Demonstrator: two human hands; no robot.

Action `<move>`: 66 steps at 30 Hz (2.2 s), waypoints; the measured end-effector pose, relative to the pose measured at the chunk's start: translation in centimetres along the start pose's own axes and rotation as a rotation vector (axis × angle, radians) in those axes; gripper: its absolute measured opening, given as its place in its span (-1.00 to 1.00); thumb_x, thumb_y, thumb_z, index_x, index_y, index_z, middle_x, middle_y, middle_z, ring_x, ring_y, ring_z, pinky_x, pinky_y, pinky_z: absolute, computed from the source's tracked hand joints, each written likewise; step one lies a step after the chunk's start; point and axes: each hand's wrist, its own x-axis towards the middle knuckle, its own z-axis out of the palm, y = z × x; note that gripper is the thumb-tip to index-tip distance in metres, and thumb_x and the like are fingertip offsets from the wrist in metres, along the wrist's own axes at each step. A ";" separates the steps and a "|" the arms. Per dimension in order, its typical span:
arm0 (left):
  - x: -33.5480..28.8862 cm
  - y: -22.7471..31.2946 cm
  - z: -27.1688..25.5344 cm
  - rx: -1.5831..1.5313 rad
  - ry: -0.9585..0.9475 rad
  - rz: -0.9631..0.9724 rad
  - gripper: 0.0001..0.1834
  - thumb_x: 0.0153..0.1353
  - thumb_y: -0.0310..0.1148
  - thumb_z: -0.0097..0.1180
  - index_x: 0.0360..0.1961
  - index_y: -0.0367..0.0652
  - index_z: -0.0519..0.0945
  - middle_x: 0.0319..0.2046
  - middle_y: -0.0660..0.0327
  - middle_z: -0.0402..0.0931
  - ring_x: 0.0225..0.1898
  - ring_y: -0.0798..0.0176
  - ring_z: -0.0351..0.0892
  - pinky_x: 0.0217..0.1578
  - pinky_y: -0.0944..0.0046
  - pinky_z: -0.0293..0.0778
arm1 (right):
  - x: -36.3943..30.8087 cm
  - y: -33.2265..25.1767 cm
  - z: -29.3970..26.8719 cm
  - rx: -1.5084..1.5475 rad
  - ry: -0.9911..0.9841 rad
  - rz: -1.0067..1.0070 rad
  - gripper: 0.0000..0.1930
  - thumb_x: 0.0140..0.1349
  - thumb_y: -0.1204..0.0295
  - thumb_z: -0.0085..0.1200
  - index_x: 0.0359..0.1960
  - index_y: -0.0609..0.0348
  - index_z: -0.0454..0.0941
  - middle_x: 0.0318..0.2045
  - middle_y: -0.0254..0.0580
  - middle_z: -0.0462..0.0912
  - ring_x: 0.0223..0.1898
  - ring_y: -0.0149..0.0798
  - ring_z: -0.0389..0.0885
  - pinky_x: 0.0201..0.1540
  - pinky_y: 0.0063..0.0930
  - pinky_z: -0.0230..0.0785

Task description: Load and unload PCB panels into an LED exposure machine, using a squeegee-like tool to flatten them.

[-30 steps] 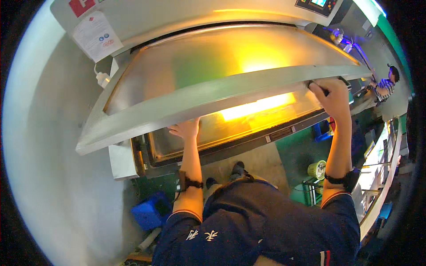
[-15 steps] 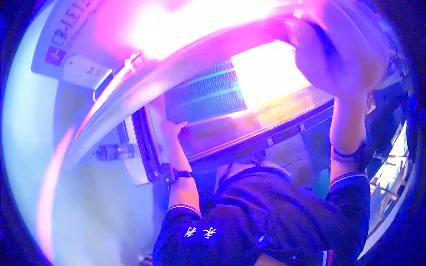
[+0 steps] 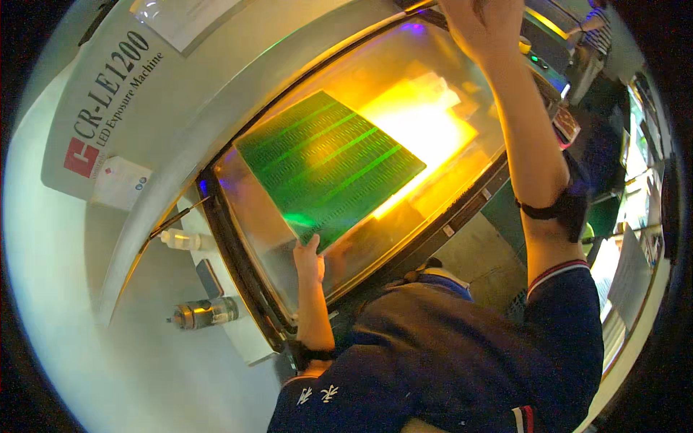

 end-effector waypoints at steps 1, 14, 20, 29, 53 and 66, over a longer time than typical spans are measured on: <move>-1.5 1.9 0.5 -0.041 0.036 0.009 -0.59 0.20 -0.50 0.18 0.08 -0.28 0.42 -0.08 0.16 0.51 -0.10 0.14 0.54 -0.06 0.07 0.53 | -2.4 -0.7 -0.6 -0.086 -0.042 0.064 -0.87 0.11 0.37 0.17 -0.33 0.10 0.62 -0.34 -0.14 0.54 -0.33 -0.16 0.44 -0.24 -0.32 0.27; -1.7 -1.9 -10.9 0.487 -0.638 -0.195 -0.68 0.23 -0.43 0.16 -0.02 -0.32 0.51 -0.25 0.16 0.58 -0.32 0.27 0.59 -0.32 0.30 0.54 | -35.7 -32.3 -26.5 0.207 -0.697 2.318 -0.57 0.32 0.11 0.09 -0.16 0.32 0.65 -0.36 -0.25 0.69 -0.37 -0.31 0.63 -0.23 -0.37 0.48; -4.7 -4.5 -12.2 0.238 -0.782 -0.313 -0.66 0.38 -0.10 -0.02 -0.11 -0.19 0.51 -0.49 0.25 0.50 -0.61 0.33 0.46 -0.62 0.35 0.44 | -26.4 -42.1 -33.3 0.053 0.024 2.354 -0.61 0.33 0.17 0.10 -0.25 0.36 0.65 -0.44 -0.28 0.67 -0.43 -0.40 0.60 -0.33 -0.42 0.46; -7.5 -8.9 -9.9 0.487 -0.861 0.101 -0.69 0.45 -0.19 -0.13 -0.10 -0.23 0.51 -0.54 0.22 0.48 -0.67 0.42 0.36 -0.65 0.41 0.34 | -31.1 -59.4 -42.0 -0.347 1.136 1.932 -0.66 0.36 0.23 0.07 -0.11 0.31 0.57 -0.27 -0.21 0.66 -0.32 -0.33 0.64 -0.27 -0.37 0.52; -26.8 -14.6 -9.1 1.227 -1.664 -0.421 -0.53 0.36 -0.07 0.02 0.03 -0.27 0.56 -0.02 0.19 0.56 0.02 0.27 0.49 0.07 0.27 0.36 | -33.1 -52.3 -50.9 0.695 -1.051 2.349 -0.32 0.27 -0.24 -0.10 -0.49 0.18 0.70 -0.61 -0.25 0.63 -0.58 -0.33 0.58 -0.43 -0.39 0.43; -27.2 -5.6 -1.2 0.386 -1.457 -0.469 -0.63 0.24 -0.56 0.09 0.08 -0.30 0.43 -0.30 0.18 0.57 -0.42 0.37 0.55 -0.36 0.36 0.49 | -31.7 -44.2 -39.2 1.053 -0.731 2.275 -0.77 0.37 0.38 0.03 -0.04 0.20 0.60 -0.33 -0.24 0.68 -0.35 -0.40 0.57 -0.26 -0.50 0.43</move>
